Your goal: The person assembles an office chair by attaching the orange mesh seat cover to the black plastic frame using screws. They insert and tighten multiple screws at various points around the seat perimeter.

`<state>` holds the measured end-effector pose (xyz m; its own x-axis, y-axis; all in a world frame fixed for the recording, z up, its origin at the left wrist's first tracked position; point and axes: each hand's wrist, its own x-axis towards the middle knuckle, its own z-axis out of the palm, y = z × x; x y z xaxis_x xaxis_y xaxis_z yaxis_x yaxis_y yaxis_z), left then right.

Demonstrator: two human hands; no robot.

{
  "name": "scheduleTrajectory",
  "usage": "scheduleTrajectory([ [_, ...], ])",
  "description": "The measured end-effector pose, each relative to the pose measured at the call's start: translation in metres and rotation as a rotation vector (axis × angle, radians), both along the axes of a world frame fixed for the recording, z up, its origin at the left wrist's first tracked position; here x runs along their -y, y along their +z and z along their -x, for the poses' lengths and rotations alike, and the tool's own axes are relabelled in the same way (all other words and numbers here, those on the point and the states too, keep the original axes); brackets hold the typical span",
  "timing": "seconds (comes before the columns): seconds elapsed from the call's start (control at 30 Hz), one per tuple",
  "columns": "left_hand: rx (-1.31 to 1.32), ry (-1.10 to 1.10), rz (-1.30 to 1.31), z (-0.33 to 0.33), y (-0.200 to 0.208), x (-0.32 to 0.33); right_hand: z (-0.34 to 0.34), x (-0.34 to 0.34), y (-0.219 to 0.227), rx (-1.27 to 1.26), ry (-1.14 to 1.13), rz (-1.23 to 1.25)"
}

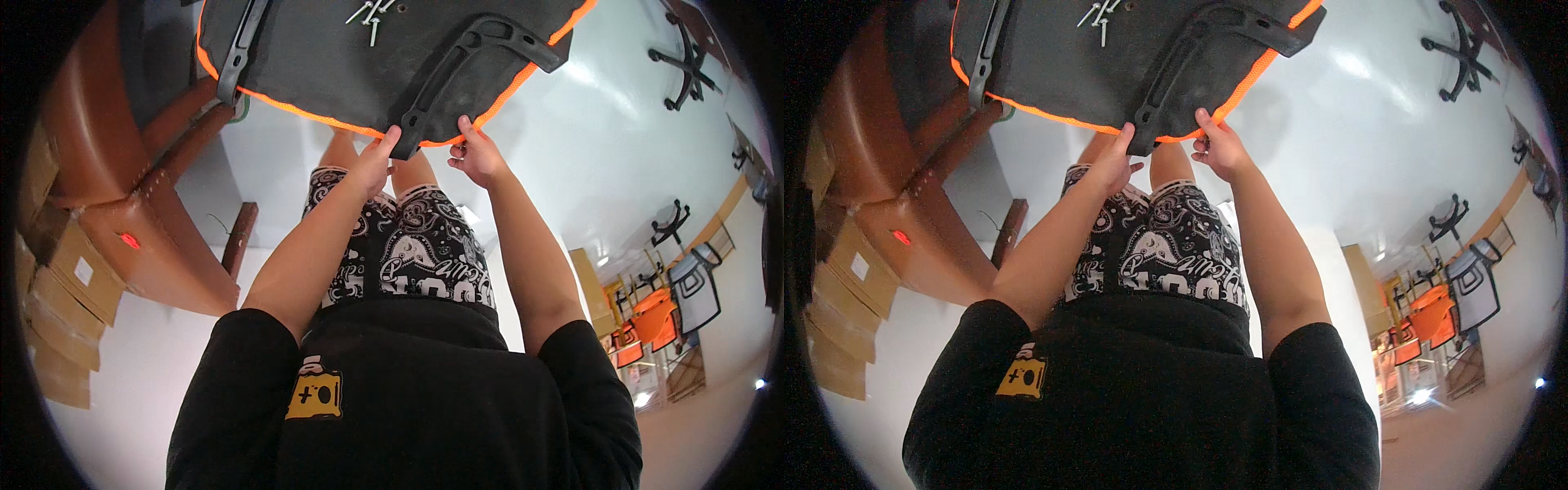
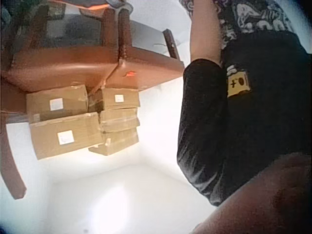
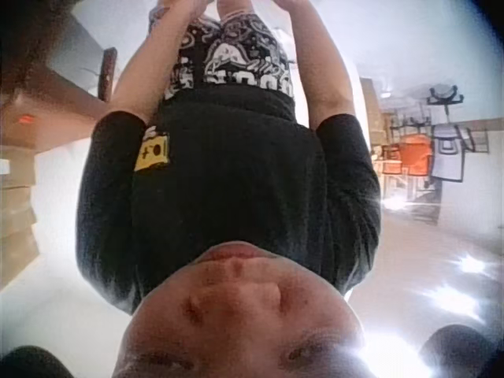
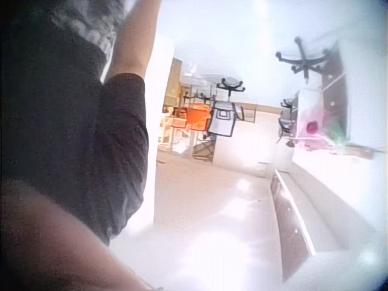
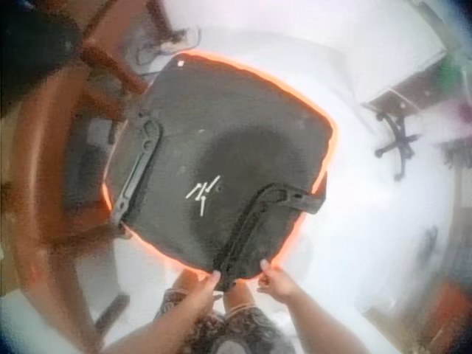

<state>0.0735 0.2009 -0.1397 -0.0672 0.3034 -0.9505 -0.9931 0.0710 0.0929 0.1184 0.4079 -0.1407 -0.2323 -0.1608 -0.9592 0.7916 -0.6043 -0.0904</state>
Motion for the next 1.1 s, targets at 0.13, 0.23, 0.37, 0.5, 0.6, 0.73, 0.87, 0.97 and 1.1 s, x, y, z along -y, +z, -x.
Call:
scheduleTrajectory([
  [0.13,-0.082,0.040,0.028,0.007,0.014,-0.004,-0.001,0.015,-0.002,-0.006,-0.112,-0.034],
  [0.23,-0.164,0.052,0.014,0.006,0.022,-0.008,0.003,0.020,0.002,-0.025,-0.087,-0.062],
  [0.37,-0.193,0.131,-0.003,0.004,0.020,-0.012,0.006,0.023,-0.002,-0.026,-0.015,-0.139],
  [0.5,-0.198,0.123,0.000,0.001,0.015,-0.006,0.012,0.033,0.005,-0.007,-0.008,-0.239],
  [0.6,-0.231,0.147,-0.027,-0.001,0.013,-0.006,0.009,0.036,0.003,-0.050,-0.045,-0.278],
  [0.73,-0.222,0.179,-0.036,0.002,0.015,-0.008,0.011,0.037,0.004,-0.093,-0.033,-0.370],
  [0.87,-0.252,0.178,-0.039,-0.002,0.008,-0.003,0.007,0.036,0.002,-0.113,-0.025,-0.375],
  [0.97,-0.270,0.171,-0.053,-0.001,0.003,0.001,0.012,0.034,0.008,-0.093,0.014,-0.376],
  [1.1,-0.306,0.183,-0.045,-0.001,0.003,0.003,0.018,0.037,0.022,-0.077,0.016,-0.389],
])
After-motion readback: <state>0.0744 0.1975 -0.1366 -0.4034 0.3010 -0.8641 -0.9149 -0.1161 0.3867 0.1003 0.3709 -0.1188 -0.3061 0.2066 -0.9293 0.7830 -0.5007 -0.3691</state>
